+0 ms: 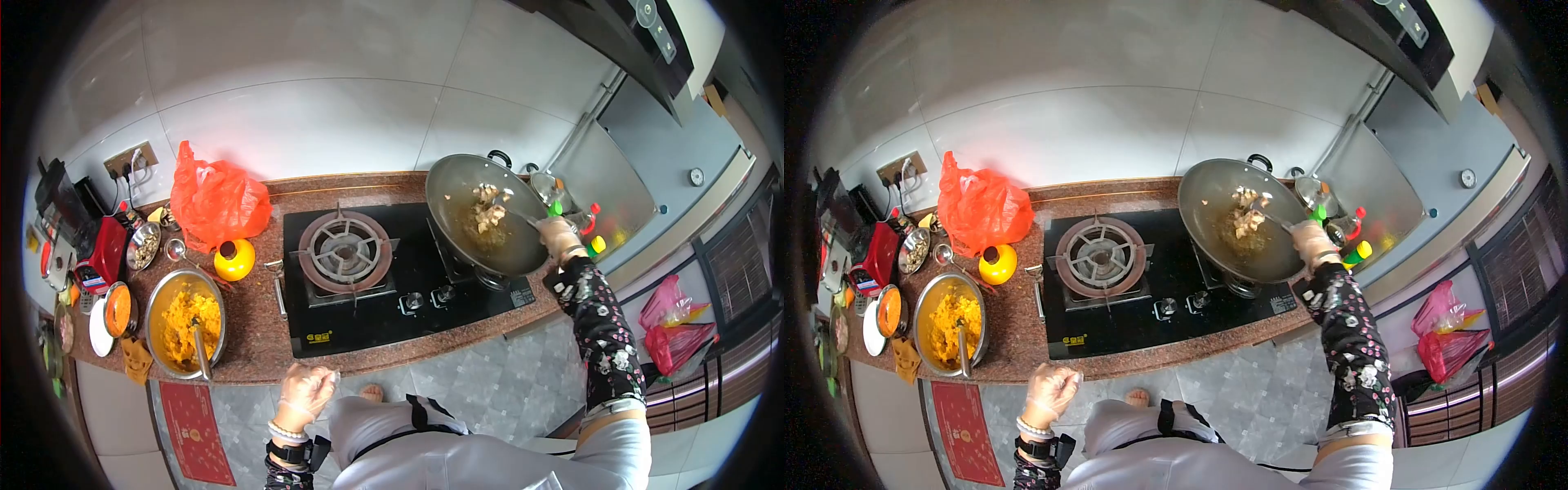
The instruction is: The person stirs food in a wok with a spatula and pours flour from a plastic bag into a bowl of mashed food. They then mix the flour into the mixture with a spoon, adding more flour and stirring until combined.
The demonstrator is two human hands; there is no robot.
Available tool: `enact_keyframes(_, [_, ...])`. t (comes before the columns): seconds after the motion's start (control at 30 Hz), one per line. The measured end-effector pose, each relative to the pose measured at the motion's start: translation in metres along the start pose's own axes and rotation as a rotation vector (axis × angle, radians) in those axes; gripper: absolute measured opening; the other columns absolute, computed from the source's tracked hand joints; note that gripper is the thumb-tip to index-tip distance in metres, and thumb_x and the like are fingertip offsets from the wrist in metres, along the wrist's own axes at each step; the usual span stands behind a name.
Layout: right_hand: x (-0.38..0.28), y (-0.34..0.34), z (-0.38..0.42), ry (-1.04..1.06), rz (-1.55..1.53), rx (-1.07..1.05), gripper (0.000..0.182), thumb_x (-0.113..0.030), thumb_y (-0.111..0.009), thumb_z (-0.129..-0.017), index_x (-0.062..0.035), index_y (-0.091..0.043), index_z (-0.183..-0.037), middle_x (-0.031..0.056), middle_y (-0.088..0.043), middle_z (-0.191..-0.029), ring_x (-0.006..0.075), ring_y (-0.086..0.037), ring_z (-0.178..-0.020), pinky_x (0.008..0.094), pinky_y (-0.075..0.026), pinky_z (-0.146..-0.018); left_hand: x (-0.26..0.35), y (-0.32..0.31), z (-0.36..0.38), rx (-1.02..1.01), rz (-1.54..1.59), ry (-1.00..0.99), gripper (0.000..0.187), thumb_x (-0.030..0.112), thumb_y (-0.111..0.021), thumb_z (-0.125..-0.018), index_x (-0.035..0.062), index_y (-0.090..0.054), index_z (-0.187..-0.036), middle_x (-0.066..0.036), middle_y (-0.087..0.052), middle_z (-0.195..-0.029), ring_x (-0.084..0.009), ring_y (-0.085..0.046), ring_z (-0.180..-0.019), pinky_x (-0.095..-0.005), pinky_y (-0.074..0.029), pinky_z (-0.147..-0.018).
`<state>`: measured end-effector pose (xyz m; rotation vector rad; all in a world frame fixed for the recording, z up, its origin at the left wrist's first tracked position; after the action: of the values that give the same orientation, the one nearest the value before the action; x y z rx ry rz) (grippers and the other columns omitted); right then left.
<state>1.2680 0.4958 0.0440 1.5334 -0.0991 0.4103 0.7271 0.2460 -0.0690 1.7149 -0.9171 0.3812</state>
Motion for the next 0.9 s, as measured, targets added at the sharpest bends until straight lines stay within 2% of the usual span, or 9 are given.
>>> enact_keyframes(0.13, [0.034,0.055,0.070,-0.170,-0.181,-0.053,0.020,-0.008,-0.057,-0.076,-0.0080,-0.065,-0.095,0.0193,-0.059,-0.073,0.0350,-0.062,-0.072,0.0441,-0.046,-0.062,0.007,-0.001,-0.007,-0.026,-0.003,0.003,0.015,0.017,-0.066,-0.081,0.0084,-0.064,-0.068,-0.010,-0.060,-0.061,-0.0317,-0.057,-0.059,-0.0415,-0.046,-0.063])
enact_keyframes(0.17, [0.057,0.052,0.081,-0.036,0.035,-0.042,0.023,-0.007,-0.056,-0.076,-0.0095,-0.066,-0.097,0.0193,-0.058,-0.073,0.0336,-0.060,-0.069,0.0428,-0.046,-0.061,0.008,-0.003,-0.009,-0.022,0.003,-0.005,0.015,0.017,-0.066,-0.081,0.0085,-0.063,-0.068,-0.010,-0.060,-0.061,-0.0316,-0.057,-0.058,-0.0415,-0.045,-0.063])
enact_keyframes(0.33, [0.062,0.062,0.114,-0.158,-0.513,-0.152,0.019,-0.023,-0.067,-0.082,-0.0113,-0.072,-0.096,-0.0004,-0.056,-0.065,0.0136,-0.053,-0.056,0.0295,-0.040,-0.049,0.008,-0.010,-0.016,-0.014,-0.010,-0.059,0.016,0.018,-0.067,-0.081,0.0089,-0.063,-0.068,-0.009,-0.059,-0.060,-0.0306,-0.056,-0.055,-0.0407,-0.045,-0.060])
enact_keyframes(0.4, [0.041,0.059,0.101,-0.453,-0.366,-0.249,0.023,-0.027,-0.072,-0.079,-0.0063,-0.072,-0.089,0.0034,-0.065,-0.074,0.0155,-0.060,-0.065,0.0307,-0.045,-0.055,0.013,-0.010,-0.020,-0.036,0.010,-0.075,0.016,0.018,-0.068,-0.081,0.0090,-0.062,-0.069,-0.008,-0.061,-0.063,-0.0295,-0.058,-0.058,-0.0402,-0.045,-0.061])
enact_keyframes(0.43, [0.027,0.049,0.097,-0.547,-0.443,-0.174,0.026,-0.022,-0.074,-0.078,-0.0046,-0.069,-0.096,0.0100,-0.070,-0.088,0.0218,-0.065,-0.080,0.0346,-0.050,-0.069,0.015,-0.009,-0.022,-0.046,0.019,-0.079,0.015,0.018,-0.069,-0.080,0.0090,-0.062,-0.070,-0.008,-0.062,-0.064,-0.0289,-0.058,-0.059,-0.0400,-0.045,-0.062])
enact_keyframes(0.5, [0.008,0.010,0.091,-0.322,-0.587,0.224,0.028,-0.014,-0.074,-0.077,-0.0047,-0.065,-0.102,0.0149,-0.068,-0.100,0.0301,-0.065,-0.095,0.0393,-0.050,-0.082,0.016,-0.008,-0.024,-0.061,0.010,-0.086,0.015,0.018,-0.069,-0.081,0.0090,-0.062,-0.071,-0.008,-0.063,-0.064,-0.0287,-0.058,-0.060,-0.0398,-0.044,-0.062])
enact_keyframes(0.6, [-0.039,0.035,0.078,-0.184,-0.233,0.278,0.015,-0.012,-0.065,-0.082,-0.0107,-0.063,-0.097,0.0167,-0.065,-0.087,0.0361,-0.063,-0.093,0.0445,-0.051,-0.079,0.023,-0.004,-0.021,-0.027,0.009,-0.106,0.017,0.020,-0.069,-0.082,0.0088,-0.063,-0.069,-0.009,-0.060,-0.060,-0.0291,-0.057,-0.057,-0.0399,-0.044,-0.061])
enact_keyframes(0.73, [-0.023,0.050,0.052,-0.332,-0.160,0.319,0.017,-0.020,-0.064,-0.082,-0.0108,-0.063,-0.097,0.0154,-0.067,-0.091,0.0366,-0.065,-0.086,0.0464,-0.052,-0.075,0.014,-0.004,-0.007,0.049,0.009,-0.080,0.018,0.021,-0.068,-0.082,0.0084,-0.065,-0.070,-0.009,-0.059,-0.057,-0.0293,-0.057,-0.055,-0.0401,-0.044,-0.060])
enact_keyframes(0.9, [-0.020,0.029,-0.016,-0.496,-0.091,0.214,0.017,-0.013,-0.053,-0.087,-0.0050,-0.064,-0.098,0.0206,-0.068,-0.096,0.0357,-0.068,-0.090,0.0441,-0.055,-0.078,0.018,0.003,0.005,0.028,-0.020,-0.039,0.014,0.018,-0.068,-0.082,0.0079,-0.064,-0.072,-0.009,-0.059,-0.057,-0.0295,-0.058,-0.055,-0.0406,-0.044,-0.061])
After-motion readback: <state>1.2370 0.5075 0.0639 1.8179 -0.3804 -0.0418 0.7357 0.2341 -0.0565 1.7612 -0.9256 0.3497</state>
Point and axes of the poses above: each hand's wrist, its own z-axis away from the middle knuckle, its own y-axis out of the back of the hand, x = y × z, the point moved 1 cm from there along -z, towards the middle knuckle
